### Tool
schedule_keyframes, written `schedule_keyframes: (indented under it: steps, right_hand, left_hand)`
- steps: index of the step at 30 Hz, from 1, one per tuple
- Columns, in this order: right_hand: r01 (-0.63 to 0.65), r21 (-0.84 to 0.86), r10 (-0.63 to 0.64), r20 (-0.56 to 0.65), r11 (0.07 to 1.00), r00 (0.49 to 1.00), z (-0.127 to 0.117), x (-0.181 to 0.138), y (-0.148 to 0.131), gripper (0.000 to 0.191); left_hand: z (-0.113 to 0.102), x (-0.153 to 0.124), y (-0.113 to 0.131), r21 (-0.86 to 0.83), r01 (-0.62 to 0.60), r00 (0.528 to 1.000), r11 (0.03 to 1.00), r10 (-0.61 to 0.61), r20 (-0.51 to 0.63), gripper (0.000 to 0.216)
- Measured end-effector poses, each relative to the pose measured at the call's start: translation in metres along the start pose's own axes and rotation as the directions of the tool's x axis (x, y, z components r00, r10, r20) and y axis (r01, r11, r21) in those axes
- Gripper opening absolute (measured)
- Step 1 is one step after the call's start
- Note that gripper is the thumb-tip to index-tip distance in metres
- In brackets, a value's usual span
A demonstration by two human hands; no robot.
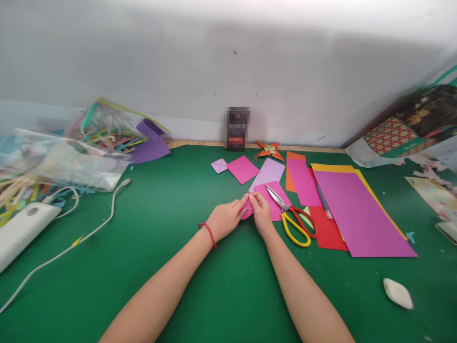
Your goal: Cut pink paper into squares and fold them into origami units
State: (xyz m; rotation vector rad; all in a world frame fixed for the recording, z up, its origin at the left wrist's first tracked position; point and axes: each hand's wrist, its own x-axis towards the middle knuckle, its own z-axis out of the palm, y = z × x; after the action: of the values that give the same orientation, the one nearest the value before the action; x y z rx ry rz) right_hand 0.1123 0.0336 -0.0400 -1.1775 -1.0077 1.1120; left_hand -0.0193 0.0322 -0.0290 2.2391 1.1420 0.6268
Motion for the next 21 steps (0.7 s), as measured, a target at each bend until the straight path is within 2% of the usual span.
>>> schedule_keyframes:
  steps: [2, 5, 7, 9, 11, 13, 18, 21]
  right_hand:
    - [-0.004, 0.016, 0.004, -0.001, 1.000, 1.000, -0.001, 0.003, 0.001, 0.024]
    - [0.018, 0.073, -0.015, -0.045, 0.997, 0.999, -0.003, 0.007, 0.003, 0.025]
    - [0.028, 0.119, -0.021, -0.060, 0.993, 0.998, -0.004, 0.008, 0.004, 0.026]
    - [0.025, 0.155, -0.016, -0.056, 0.988, 0.998, -0.004, 0.009, 0.005, 0.027]
    - [0.006, 0.167, 0.004, -0.059, 0.986, 0.998, -0.003, 0.007, 0.004, 0.027]
    - [-0.016, 0.149, 0.023, -0.050, 0.989, 0.998, -0.001, 0.005, 0.001, 0.028]
    - [-0.016, 0.057, 0.015, 0.017, 0.998, 1.000, 0.002, 0.000, -0.007, 0.028]
    - [-0.004, 0.016, 0.004, 0.022, 1.000, 1.000, 0.002, 0.000, -0.009, 0.028]
  left_hand:
    - [0.001, -0.001, 0.002, -0.049, -0.032, 0.999, 0.998, 0.032, 0.002, 0.054]
    - [0.003, -0.001, 0.004, -0.267, -0.081, 0.996, 0.960, 0.070, -0.052, 0.055]
    - [0.004, 0.000, 0.005, -0.471, -0.039, 0.992, 0.881, -0.022, -0.124, 0.054]
    - [0.005, 0.003, 0.006, -0.634, 0.047, 0.977, 0.772, -0.167, -0.132, 0.052]
    - [0.007, 0.006, 0.008, -0.713, 0.123, 0.964, 0.690, -0.254, -0.079, 0.044]
    - [0.010, 0.008, 0.009, -0.750, 0.164, 0.963, 0.641, -0.268, -0.018, 0.039]
    - [0.016, 0.008, 0.007, -0.845, 0.218, 0.973, 0.488, -0.179, 0.147, 0.045]
    - [0.016, 0.007, 0.004, -0.857, 0.251, 0.968, 0.449, -0.121, 0.219, 0.050]
